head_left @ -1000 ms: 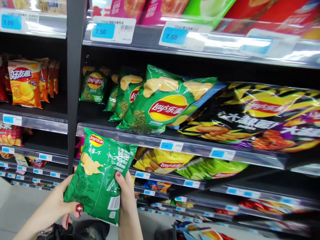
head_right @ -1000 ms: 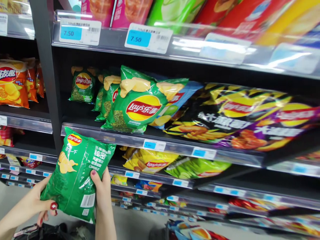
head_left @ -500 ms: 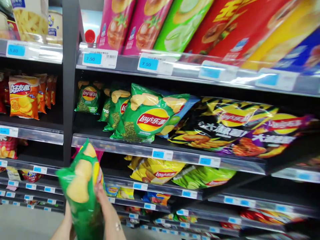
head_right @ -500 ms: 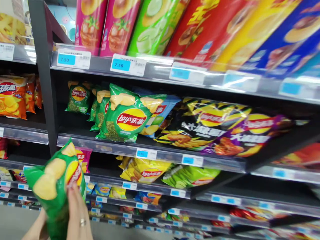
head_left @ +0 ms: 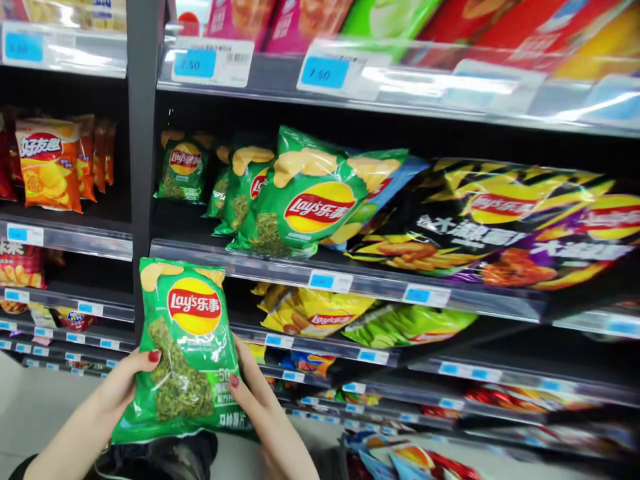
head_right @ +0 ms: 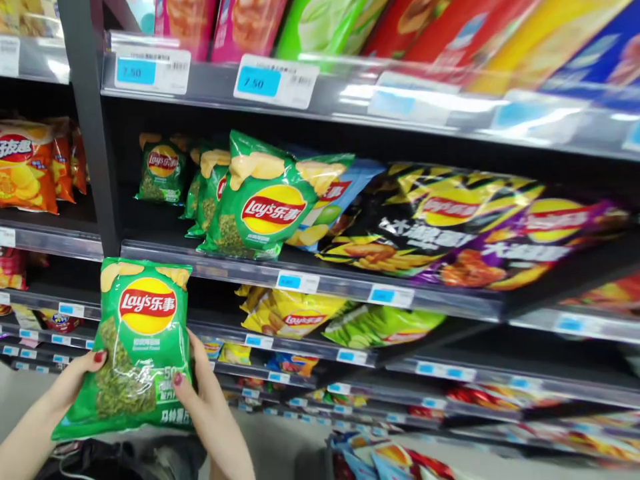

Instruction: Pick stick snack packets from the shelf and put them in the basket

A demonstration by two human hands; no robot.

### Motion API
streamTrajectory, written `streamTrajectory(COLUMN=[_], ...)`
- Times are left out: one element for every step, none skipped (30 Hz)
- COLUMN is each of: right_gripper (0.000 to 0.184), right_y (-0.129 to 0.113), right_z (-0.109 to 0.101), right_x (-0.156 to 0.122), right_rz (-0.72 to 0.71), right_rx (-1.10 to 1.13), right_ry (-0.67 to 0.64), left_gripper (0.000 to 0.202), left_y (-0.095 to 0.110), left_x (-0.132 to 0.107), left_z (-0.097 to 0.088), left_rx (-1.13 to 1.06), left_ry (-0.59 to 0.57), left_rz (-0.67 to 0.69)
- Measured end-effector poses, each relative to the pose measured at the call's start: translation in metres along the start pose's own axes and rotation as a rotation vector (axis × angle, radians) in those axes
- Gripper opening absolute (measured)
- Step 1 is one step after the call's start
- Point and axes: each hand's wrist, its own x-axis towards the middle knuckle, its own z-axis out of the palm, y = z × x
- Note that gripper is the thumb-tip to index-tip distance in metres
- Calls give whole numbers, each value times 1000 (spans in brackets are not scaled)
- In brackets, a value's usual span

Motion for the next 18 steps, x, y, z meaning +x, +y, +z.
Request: streamTrajectory(right_gripper=[66,66,66,65,65,64,64,64,64,64,64,64,63,62,61,62,64,68], right_y=[0,-1,-3,-4,-5,-6,-6,-5,-4,-3,-2,-1,-2,-3,-4,-6,-8,-9], right_z=[1,2,3,3,3,3,3,2,2,2,2,3,4,6,7,9,11,12], right_x=[-2,-4,-6,-8,-10,-12,-12,-12,-12,-12,-12,-12,-12,-12,-13,-14,-15,-16], right_rz=[37,68,92,106,111,112,109,103,96,85,71,57,45,37,35,36,39,38], right_rx=[24,40,48,51,51,52,54,58,63,68,73,76,79,83,89,99,110,124], right_ry=[23,45,61,79,94,103,109,113,114,116,118,123,130,140,147,151,149,144], left_gripper=[48,46,44,43,42,42,43,43,45,47,50,52,54,55,54,53,52,52], left_y=[0,1,2,2,3,3,4,4,4,5,6,7,9,10,10,10,9,7], left_x=[0,0,0,0,1,1,3,4,5,7,8,9,10,10,11,12,13,14], left_z=[5,9,13,15,16,16,16,14,13,10,7,4,0,-5,-9,-14,-18,-22], left_rx=[-23,-33,-26,-9,12,32,51,69,93,127,172,222,270,309,335,349,356,359], left_ry=[-2,-8,-13,-15,-11,-4,6,16,23,24,23,21,20,25,39,59,74,75], left_rz=[-15,-24,-29,-35,-40,-42,-41,-38,-35,-36,-44,-56,-65,-65,-55,-38,-20,-7])
